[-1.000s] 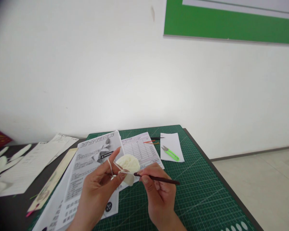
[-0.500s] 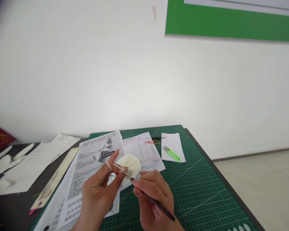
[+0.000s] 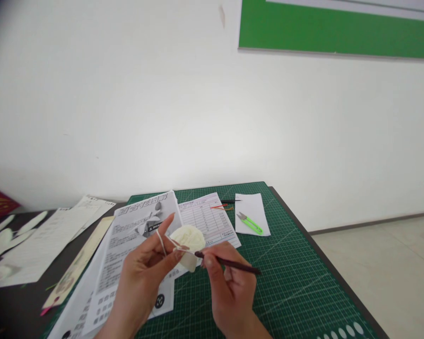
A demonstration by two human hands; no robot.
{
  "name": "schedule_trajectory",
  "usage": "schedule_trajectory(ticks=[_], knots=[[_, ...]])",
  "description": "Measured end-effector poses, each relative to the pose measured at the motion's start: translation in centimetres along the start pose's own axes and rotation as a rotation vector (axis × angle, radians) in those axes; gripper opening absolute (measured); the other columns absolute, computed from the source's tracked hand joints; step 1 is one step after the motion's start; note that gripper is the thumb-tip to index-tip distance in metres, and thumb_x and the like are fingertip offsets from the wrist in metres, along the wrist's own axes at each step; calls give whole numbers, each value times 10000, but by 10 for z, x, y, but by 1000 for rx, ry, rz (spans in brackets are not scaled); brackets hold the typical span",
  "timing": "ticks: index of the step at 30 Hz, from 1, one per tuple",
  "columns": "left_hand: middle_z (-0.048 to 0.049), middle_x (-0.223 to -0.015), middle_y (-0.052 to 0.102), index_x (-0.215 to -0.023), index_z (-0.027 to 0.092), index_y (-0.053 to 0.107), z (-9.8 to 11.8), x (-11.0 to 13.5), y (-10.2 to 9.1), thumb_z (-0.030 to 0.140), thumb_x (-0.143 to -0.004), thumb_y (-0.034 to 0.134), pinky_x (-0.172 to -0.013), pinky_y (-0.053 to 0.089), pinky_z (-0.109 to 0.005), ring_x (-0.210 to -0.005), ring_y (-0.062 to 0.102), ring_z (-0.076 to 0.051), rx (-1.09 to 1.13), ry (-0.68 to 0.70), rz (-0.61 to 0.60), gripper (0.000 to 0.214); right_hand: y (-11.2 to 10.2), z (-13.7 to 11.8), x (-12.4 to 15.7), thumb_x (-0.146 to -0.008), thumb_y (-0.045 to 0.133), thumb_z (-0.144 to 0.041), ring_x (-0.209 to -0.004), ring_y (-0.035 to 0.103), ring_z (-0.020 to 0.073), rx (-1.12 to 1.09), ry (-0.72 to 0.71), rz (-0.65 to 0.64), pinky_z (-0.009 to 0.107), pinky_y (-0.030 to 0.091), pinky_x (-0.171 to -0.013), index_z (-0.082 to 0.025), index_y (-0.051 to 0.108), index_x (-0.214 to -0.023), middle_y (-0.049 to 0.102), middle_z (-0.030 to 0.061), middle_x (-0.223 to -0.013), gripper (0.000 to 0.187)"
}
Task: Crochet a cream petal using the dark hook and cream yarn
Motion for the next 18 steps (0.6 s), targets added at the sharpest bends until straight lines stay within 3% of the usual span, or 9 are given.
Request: schedule_trajectory(ticks=[2,5,8,12,18], knots=[[41,-613,618,-1226,211,624,0,-2,1,148,-616,797,-792,482,-307,-681,631,-162,106,-124,-93,637,2,12,-5,-827,646,-241,-593,606,145,-212,234,73,281,539,-607,-207,721,-782,651,3,-606,94],[16,-693,668,-1244,221,608,1,-2,4,125,-632,793,-782,492,-269,-730,638,-147,205,-242,-196,646,9,26,-7,-756,738,-258,-504,554,83,-561,616,129,220,541,-570,-175,710,-737,641,-22,-582,90],[-30,-858,727,-1259,231,593,2,0,7,127,-646,788,-832,492,-283,-858,659,-175,287,-282,-254,652,18,34,-3,-699,790,-219,-486,549,55,-781,849,101,149,510,-519,-138,712,-735,651,-19,-580,117],[-37,-867,748,-1284,263,569,0,1,8,145,-664,783,-846,504,-314,-854,682,-192,280,-287,-273,666,23,40,4,-713,784,-206,-518,588,53,-903,992,122,135,514,-544,-115,717,-774,694,1,-649,128],[23,-715,688,-1189,287,650,-1,3,6,139,-648,799,-790,499,-250,-758,671,-145,258,-249,-234,580,23,40,5,-702,794,-203,-514,584,50,-961,993,131,133,521,-556,-121,715,-766,683,-14,-632,131]])
Point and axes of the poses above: each hand's wrist, its own x-axis away from the middle knuckle, its own y-axis out of the palm, z = x × y, the point moved 3 cm from there along -x, towards the middle knuckle
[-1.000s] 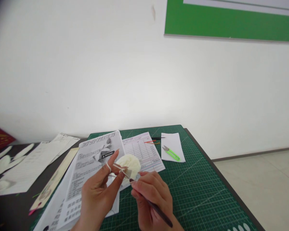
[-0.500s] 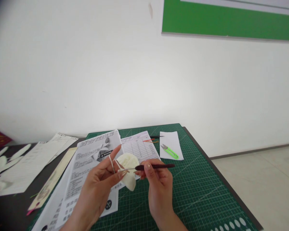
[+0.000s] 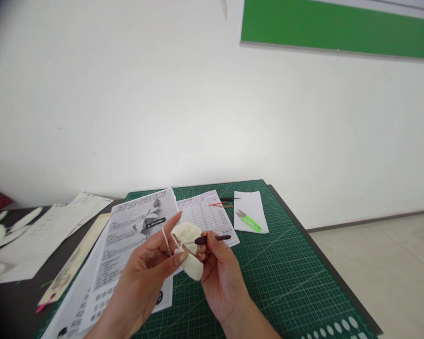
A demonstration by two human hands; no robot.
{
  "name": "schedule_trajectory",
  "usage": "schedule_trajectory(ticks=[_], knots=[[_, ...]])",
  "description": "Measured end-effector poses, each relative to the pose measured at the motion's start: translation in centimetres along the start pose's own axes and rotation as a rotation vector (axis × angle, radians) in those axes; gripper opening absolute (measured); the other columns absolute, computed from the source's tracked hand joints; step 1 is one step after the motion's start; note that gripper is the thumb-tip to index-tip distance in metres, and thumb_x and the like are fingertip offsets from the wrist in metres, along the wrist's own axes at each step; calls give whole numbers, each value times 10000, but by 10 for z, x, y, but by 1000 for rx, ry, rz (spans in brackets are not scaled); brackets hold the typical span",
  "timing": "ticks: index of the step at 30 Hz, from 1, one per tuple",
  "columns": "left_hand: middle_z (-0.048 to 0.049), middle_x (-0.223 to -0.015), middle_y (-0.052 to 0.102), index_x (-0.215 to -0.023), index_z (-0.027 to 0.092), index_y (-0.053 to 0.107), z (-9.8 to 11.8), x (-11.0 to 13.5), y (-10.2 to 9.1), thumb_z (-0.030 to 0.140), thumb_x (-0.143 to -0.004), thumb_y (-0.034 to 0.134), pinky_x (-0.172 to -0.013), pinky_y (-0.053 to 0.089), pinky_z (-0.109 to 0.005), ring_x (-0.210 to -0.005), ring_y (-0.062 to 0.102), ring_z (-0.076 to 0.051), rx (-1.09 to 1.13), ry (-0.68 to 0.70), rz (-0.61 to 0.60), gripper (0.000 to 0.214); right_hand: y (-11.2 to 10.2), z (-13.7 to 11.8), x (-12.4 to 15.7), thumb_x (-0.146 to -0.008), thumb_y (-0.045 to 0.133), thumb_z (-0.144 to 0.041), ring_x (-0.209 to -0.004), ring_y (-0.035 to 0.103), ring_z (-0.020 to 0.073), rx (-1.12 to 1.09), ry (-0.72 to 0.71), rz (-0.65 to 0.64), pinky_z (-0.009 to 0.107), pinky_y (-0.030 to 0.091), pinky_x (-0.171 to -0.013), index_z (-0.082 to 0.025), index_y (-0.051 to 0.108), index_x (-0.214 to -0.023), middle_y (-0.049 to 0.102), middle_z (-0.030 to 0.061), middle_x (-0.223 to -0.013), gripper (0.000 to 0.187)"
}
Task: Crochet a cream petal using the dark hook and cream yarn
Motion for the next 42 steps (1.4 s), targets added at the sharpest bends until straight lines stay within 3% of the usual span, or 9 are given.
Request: schedule_trajectory(ticks=[10,17,23,28,31,34,37,39,42], knots=[[18,-657,659,-1070,241,721,4,1,-1,115,-603,818,-792,466,-258,-824,644,-176,-49,7,52,493,6,-9,3,-730,772,-245,-512,574,69,103,-104,-50,187,562,-575,-134,686,-724,627,-21,-566,140],[-21,-793,706,-1100,227,709,3,4,-2,143,-602,817,-867,441,-320,-879,645,-212,-108,20,64,517,15,-29,13,-784,713,-282,-552,537,85,391,-393,-124,253,564,-588,-177,664,-720,609,-28,-672,133],[18,-636,625,-1140,208,691,4,5,-1,174,-594,812,-885,448,-368,-792,648,-207,-164,72,118,560,16,-42,18,-850,640,-281,-606,533,86,638,-674,-218,201,467,-593,-191,674,-778,603,-18,-688,120],[-48,-766,701,-959,152,748,5,5,-1,200,-586,803,-979,385,-427,-1010,626,-303,-241,125,144,381,13,-43,25,-898,568,-243,-667,551,121,803,-819,-295,244,458,-613,-211,667,-873,598,-7,-718,106],[-40,-743,700,-935,157,742,5,5,-1,207,-584,799,-935,418,-428,-976,643,-307,-258,128,156,359,13,-42,29,-909,540,-211,-698,576,139,867,-887,-319,272,480,-630,-214,660,-908,614,5,-756,120],[-38,-668,679,-752,155,734,5,3,-3,204,-591,797,-908,431,-418,-1006,632,-325,-296,153,154,179,16,-41,35,-907,518,-162,-740,605,157,938,-974,-341,300,512,-665,-210,656,-932,627,19,-792,148],[-81,-789,714,-584,157,671,4,1,-7,204,-619,782,-922,430,-403,-1119,578,-343,-356,197,119,125,18,-40,41,-888,496,-90,-778,618,179,1039,-1052,-401,367,542,-737,-189,646,-965,620,31,-794,196],[-59,-758,703,-658,162,699,2,-1,-10,197,-643,765,-940,426,-398,-1116,586,-324,-378,215,89,76,19,-39,44,-858,499,-46,-797,618,191,1124,-1089,-448,413,548,-776,-168,639,-990,623,42,-798,228],[2,-627,651,-884,176,725,0,-3,-12,178,-658,747,-956,427,-397,-1005,651,-281,-386,218,89,227,21,-37,48,-812,519,-4,-801,620,197,1239,-1155,-491,442,556,-794,-150,630,-1019,637,56,-814,277]])
Point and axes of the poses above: each hand's wrist, its own x-axis away from the middle knuckle, its own y-axis out of the palm, z = x × y, the point moved 3 cm from there along -x, towards the middle knuckle
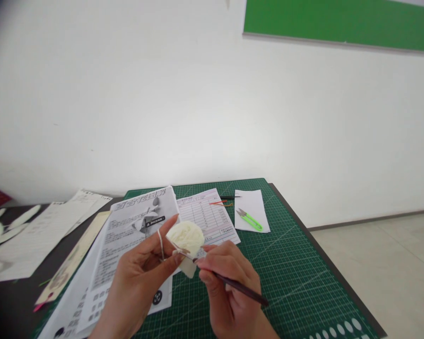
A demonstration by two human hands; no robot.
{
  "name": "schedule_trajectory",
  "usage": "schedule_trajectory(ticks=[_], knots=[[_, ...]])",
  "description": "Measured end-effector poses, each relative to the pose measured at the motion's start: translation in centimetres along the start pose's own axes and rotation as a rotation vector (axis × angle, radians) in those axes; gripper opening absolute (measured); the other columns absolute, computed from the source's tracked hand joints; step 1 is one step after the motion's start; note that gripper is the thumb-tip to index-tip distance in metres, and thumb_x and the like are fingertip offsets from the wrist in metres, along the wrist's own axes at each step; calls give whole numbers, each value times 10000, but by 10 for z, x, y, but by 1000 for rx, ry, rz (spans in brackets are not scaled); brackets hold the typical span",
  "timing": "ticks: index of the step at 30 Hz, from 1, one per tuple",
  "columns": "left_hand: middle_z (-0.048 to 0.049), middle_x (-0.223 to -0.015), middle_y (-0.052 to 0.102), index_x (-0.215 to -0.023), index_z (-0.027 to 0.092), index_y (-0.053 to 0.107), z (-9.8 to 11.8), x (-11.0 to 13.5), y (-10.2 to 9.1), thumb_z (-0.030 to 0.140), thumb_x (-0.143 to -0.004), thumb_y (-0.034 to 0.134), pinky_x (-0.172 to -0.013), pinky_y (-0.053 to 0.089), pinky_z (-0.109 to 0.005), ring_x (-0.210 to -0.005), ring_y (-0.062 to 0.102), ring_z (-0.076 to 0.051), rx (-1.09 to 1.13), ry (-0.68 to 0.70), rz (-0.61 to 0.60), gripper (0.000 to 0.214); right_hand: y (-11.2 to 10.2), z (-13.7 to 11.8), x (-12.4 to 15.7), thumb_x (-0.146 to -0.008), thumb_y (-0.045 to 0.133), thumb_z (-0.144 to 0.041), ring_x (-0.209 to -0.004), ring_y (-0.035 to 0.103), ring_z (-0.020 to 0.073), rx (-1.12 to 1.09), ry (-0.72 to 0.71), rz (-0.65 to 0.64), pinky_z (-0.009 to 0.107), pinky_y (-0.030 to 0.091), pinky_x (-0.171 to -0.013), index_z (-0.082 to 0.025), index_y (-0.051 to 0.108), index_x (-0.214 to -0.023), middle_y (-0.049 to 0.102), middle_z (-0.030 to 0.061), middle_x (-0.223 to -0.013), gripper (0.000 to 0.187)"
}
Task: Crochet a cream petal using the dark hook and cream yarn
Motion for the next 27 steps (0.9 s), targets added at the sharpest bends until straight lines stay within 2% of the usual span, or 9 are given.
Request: schedule_trajectory(ticks=[1,4,6,8,13,17,20,23,27], knots=[[5,-620,655,-877,179,722,0,0,1,173,-657,741,-959,428,-392,-976,664,-271,-8,2,5,221,0,-2,-1,-803,520,4,-791,622,194,33,-25,-9,439,562,-787,-146,628,-1021,641,58,-813,286],[-43,-745,734,-640,196,665,6,3,4,160,-668,705,-970,422,-356,-1030,649,-264,-63,42,63,61,3,-10,-5,-787,522,25,-738,631,176,139,-126,-37,413,583,-766,-134,624,-1023,653,59,-794,302],[-76,-885,761,-553,206,609,11,6,5,159,-677,683,-950,436,-342,-1101,614,-275,-126,73,128,153,6,-15,-7,-780,532,32,-722,644,171,203,-191,-55,398,595,-763,-123,622,-1016,667,66,-785,297],[-100,-941,762,-537,206,595,14,8,5,167,-671,687,-875,483,-338,-1095,617,-295,-207,93,169,167,8,-19,-7,-786,537,26,-696,652,163,251,-246,-53,388,606,-761,-118,615,-1020,679,67,-772,285],[-95,-807,762,-563,198,608,15,8,3,186,-662,690,-715,529,-318,-906,689,-286,-309,97,173,128,12,-17,2,-811,547,2,-737,672,160,386,-317,-83,395,610,-796,-108,590,-1090,709,74,-812,303],[-77,-739,738,-572,200,590,12,7,2,192,-680,673,-722,516,-312,-847,691,-267,-324,107,187,136,13,-14,7,-820,558,-17,-792,691,175,425,-327,-81,381,618,-788,-104,596,-1085,729,79,-830,282],[-60,-732,717,-585,202,572,11,6,2,190,-691,661,-743,508,-311,-764,681,-233,-307,94,182,139,14,-15,6,-820,571,-33,-825,698,189,471,-385,-116,368,615,-804,-73,610,-1058,733,89,-822,244],[-40,-736,694,-589,197,574,12,4,2,187,-695,658,-745,506,-298,-674,657,-189,-259,65,160,135,14,-19,2,-804,601,-39,-793,706,187,510,-449,-138,343,608,-827,-49,626,-1010,737,95,-799,207],[0,-660,651,-607,197,616,14,5,-1,199,-666,701,-720,498,-280,-662,645,-184,-257,52,203,103,13,-21,0,-791,633,-55,-747,712,176,534,-458,-168,328,603,-845,-63,626,-999,748,84,-782,209]])
Point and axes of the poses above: each hand's wrist, its own x-axis away from the middle knuckle, its own y-axis out of the palm, z = x × y, the point moved 3 cm from there along -x, towards the middle knuckle
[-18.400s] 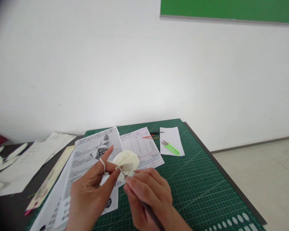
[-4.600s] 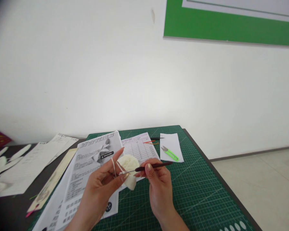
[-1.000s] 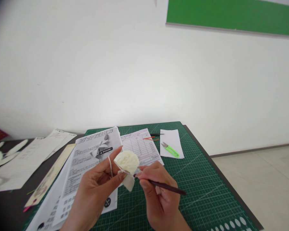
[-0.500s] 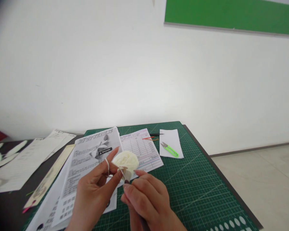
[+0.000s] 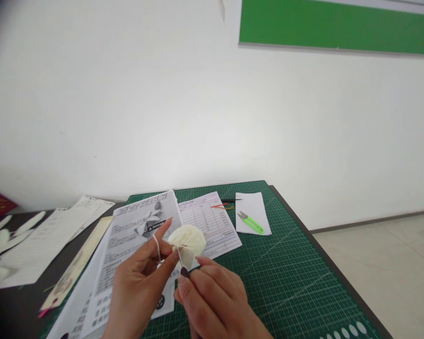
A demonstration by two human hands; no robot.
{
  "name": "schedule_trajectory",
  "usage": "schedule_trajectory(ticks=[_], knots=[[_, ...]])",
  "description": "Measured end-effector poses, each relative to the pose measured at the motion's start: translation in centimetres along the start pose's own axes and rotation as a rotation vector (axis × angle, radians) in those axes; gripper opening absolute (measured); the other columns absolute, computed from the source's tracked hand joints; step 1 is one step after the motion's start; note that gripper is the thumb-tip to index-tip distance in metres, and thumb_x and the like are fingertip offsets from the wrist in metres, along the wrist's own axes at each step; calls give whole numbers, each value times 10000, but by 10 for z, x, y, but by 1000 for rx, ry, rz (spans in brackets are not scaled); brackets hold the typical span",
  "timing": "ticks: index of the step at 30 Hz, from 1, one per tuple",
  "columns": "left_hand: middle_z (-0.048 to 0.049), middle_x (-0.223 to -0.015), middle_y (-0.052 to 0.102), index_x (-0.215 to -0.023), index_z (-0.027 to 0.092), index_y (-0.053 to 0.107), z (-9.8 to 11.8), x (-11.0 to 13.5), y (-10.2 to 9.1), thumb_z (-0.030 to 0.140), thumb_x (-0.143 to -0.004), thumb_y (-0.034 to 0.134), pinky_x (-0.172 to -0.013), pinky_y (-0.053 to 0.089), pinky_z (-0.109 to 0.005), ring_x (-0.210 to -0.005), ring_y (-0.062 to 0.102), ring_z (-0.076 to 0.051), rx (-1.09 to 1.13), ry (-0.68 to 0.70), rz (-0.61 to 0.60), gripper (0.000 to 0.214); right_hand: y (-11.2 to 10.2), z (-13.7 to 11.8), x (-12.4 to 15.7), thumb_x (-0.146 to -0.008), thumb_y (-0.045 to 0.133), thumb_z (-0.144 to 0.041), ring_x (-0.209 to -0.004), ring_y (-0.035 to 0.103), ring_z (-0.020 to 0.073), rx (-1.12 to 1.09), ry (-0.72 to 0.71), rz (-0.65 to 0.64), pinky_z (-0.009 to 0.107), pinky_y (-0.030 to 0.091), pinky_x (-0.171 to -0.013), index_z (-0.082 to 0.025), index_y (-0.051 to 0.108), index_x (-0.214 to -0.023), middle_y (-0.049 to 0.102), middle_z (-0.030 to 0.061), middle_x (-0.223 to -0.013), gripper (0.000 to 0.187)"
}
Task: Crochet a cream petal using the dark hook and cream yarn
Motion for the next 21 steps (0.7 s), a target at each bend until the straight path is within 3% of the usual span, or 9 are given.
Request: schedule_trajectory(ticks=[4,7,12,17,19,21], knots=[[-30,-708,681,-673,198,679,-3,6,0,226,-696,695,-767,480,-312,-795,656,-237,-64,70,33,40,4,2,4,-800,611,-56,-799,718,200,-1,9,-21,347,617,-809,-75,611,-1069,758,97,-836,269],[-17,-712,681,-1002,187,706,-5,10,2,220,-716,698,-816,472,-333,-761,649,-224,-44,129,17,288,9,6,6,-796,584,-17,-867,713,227,-68,26,-18,364,617,-795,-55,600,-1114,750,137,-897,321],[36,-639,627,-1022,223,721,-9,7,5,210,-669,764,-774,479,-299,-645,630,-162,304,-15,-46,355,9,12,-1,-770,554,66,-835,706,203,-296,142,116,346,611,-762,-89,618,-1111,738,123,-859,380],[47,-629,645,-1163,221,666,-8,4,9,183,-579,832,-812,473,-294,-683,634,-144,548,-160,-63,608,7,19,-4,-809,556,5,-738,695,189,-491,375,162,334,610,-647,-181,667,-1034,724,73,-809,313],[46,-623,644,-1128,206,689,-8,4,9,174,-561,840,-800,476,-273,-684,632,-133,593,-207,-65,587,7,19,-3,-824,557,-18,-742,700,193,-468,336,165,335,614,-639,-187,673,-1027,730,78,-823,288],[57,-609,626,-1132,214,687,-8,3,9,149,-559,836,-733,482,-233,-631,612,-103,636,-254,-90,595,7,17,-2,-839,553,-40,-811,709,214,-359,197,148,349,625,-680,-156,669,-1047,739,105,-862,265]])
Point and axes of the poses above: each hand's wrist, its own x-axis away from the middle knuckle, its own y-axis out of the palm, z = x × y, the point moved 3 cm from there along -x, towards the middle knuckle
